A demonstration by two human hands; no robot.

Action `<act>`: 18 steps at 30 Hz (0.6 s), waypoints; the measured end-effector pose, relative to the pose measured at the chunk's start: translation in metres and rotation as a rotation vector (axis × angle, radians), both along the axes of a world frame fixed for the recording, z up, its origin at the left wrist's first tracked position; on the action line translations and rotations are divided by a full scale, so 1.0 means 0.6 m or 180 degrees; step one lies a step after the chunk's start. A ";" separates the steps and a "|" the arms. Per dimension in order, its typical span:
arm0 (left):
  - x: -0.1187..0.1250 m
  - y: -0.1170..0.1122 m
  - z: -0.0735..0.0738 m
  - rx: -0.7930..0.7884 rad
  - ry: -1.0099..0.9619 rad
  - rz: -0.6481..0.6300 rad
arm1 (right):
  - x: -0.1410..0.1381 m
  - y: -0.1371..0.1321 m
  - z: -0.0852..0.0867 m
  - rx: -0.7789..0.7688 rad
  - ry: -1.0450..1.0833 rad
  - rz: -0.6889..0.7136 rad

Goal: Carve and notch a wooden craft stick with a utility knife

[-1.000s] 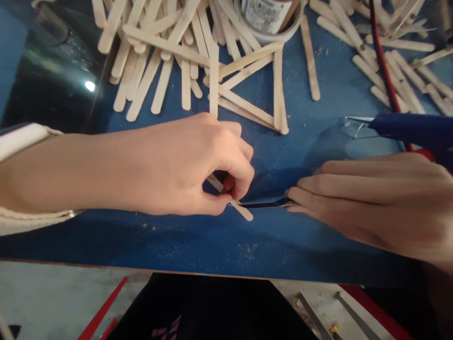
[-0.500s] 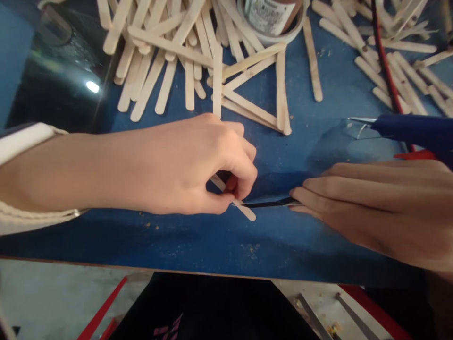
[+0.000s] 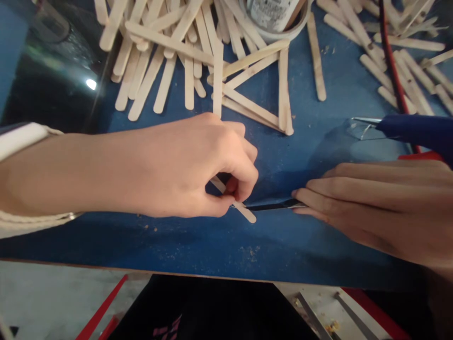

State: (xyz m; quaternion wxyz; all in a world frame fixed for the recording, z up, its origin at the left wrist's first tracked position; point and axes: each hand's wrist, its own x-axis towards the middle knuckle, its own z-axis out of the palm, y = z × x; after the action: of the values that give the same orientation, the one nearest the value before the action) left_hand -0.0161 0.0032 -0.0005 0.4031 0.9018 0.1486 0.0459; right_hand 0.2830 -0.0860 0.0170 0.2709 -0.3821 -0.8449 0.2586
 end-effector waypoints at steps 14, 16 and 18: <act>0.008 -0.003 0.006 -0.0177 0.0213 0.0083 | 0.013 -0.019 -0.007 -0.0010 -0.0688 0.0032; 0.008 -0.003 0.007 -0.0147 0.0181 0.0073 | 0.013 -0.019 -0.006 -0.0028 -0.0717 0.0003; 0.008 -0.003 0.006 -0.0115 0.0145 0.0059 | 0.010 -0.016 -0.005 0.0018 -0.0747 0.0027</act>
State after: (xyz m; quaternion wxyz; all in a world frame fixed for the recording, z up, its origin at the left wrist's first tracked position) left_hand -0.0113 0.0013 0.0031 0.4154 0.8938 0.1669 0.0264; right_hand 0.2890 -0.0958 0.0139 0.1701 -0.4053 -0.8731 0.2108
